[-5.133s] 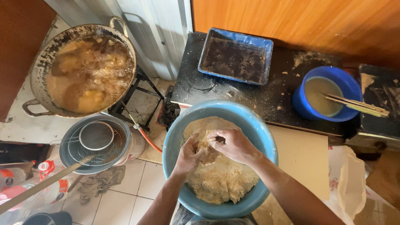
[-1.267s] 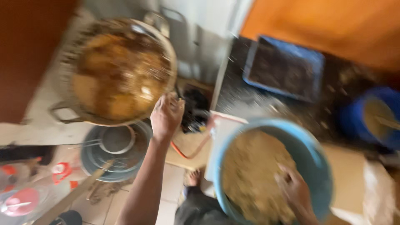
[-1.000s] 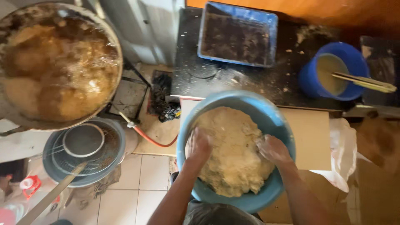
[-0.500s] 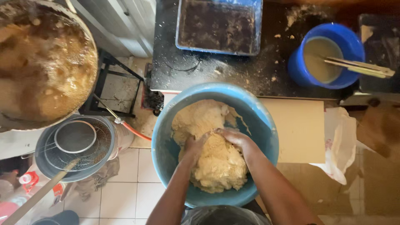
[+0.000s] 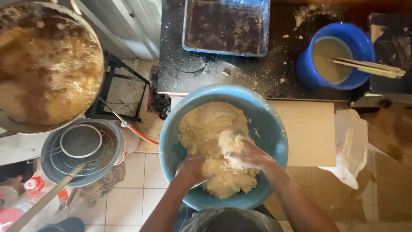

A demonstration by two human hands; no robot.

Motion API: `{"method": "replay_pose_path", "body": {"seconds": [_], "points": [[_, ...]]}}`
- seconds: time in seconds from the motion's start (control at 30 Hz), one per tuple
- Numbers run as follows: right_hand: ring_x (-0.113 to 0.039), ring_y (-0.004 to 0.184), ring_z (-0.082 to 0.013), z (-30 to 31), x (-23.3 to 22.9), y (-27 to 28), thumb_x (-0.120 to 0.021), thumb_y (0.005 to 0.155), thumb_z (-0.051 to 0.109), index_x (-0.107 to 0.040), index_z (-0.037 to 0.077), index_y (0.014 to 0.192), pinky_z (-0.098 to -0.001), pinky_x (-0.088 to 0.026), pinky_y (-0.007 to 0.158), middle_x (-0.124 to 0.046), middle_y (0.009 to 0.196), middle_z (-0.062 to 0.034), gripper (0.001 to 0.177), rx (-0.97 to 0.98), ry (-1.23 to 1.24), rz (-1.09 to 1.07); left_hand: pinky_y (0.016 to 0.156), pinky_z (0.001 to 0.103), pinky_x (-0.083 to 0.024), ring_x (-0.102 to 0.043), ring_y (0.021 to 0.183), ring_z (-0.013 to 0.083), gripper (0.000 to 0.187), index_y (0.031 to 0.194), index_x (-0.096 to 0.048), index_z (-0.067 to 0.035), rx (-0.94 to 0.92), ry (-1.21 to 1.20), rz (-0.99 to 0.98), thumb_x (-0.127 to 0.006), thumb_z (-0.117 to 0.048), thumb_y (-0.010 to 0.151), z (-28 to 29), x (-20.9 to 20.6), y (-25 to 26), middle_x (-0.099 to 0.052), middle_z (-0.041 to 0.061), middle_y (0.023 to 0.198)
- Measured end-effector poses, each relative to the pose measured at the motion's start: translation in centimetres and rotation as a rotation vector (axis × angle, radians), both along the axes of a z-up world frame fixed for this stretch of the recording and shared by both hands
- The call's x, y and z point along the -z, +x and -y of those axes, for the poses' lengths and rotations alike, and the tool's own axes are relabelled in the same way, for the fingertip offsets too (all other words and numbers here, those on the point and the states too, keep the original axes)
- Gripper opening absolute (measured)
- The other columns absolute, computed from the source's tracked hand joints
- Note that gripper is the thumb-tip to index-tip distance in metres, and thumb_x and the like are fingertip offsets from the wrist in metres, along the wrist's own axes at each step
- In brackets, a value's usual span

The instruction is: The person mixes flour and liquid in a large blue bowl by hand, then takes pieces of the resulting dough and drops them into a large wok of hot oil to fry.

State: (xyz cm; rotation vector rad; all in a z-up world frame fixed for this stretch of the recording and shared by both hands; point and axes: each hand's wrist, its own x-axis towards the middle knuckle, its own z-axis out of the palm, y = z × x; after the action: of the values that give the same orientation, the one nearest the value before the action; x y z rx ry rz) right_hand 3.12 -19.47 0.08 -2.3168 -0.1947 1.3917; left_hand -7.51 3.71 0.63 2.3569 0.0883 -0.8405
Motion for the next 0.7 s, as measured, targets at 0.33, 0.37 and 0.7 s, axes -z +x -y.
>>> {"method": "replay_pose_path", "body": {"seconds": [0.33,0.37,0.7], "points": [[-0.071,0.111,-0.0265,-0.3,-5.2,2.4,-0.067,0.093,0.039,-0.062,0.005,0.130,-0.0390,-0.053,0.099,-0.073,0.121,-0.0179,0.051,-0.248,0.095,0.018,0.109,0.048,-0.038,-0.047,0.131,0.0423,0.091,0.145,-0.047,0.001,-0.139,-0.579,0.663,-0.086,-0.028,0.068,0.6,1.5,2.9,-0.055,0.026,0.140],[-0.068,0.114,-0.0273,-0.2,-5.0,2.7,-0.069,0.094,0.038,-0.059,0.003,0.132,-0.0393,-0.052,0.100,-0.069,0.124,-0.0193,0.053,-0.212,0.144,0.050,0.106,0.043,-0.044,-0.058,0.123,0.0344,0.079,0.139,-0.055,-0.001,-0.146,-0.701,0.472,-0.085,-0.028,0.072,0.5,1.7,3.4,-0.065,0.020,0.131],[-0.056,0.129,-0.0327,2.2,7.1,3.5,-0.061,0.097,0.036,-0.062,0.006,0.131,-0.0412,-0.045,0.109,-0.056,0.142,-0.0175,0.046,-0.291,-0.212,0.267,0.068,0.032,-0.053,-0.066,0.076,0.0118,0.038,0.111,-0.074,0.001,-0.656,-0.894,-0.186,-0.065,-0.031,0.093,-0.6,2.0,4.1,-0.074,0.001,0.089]]}}
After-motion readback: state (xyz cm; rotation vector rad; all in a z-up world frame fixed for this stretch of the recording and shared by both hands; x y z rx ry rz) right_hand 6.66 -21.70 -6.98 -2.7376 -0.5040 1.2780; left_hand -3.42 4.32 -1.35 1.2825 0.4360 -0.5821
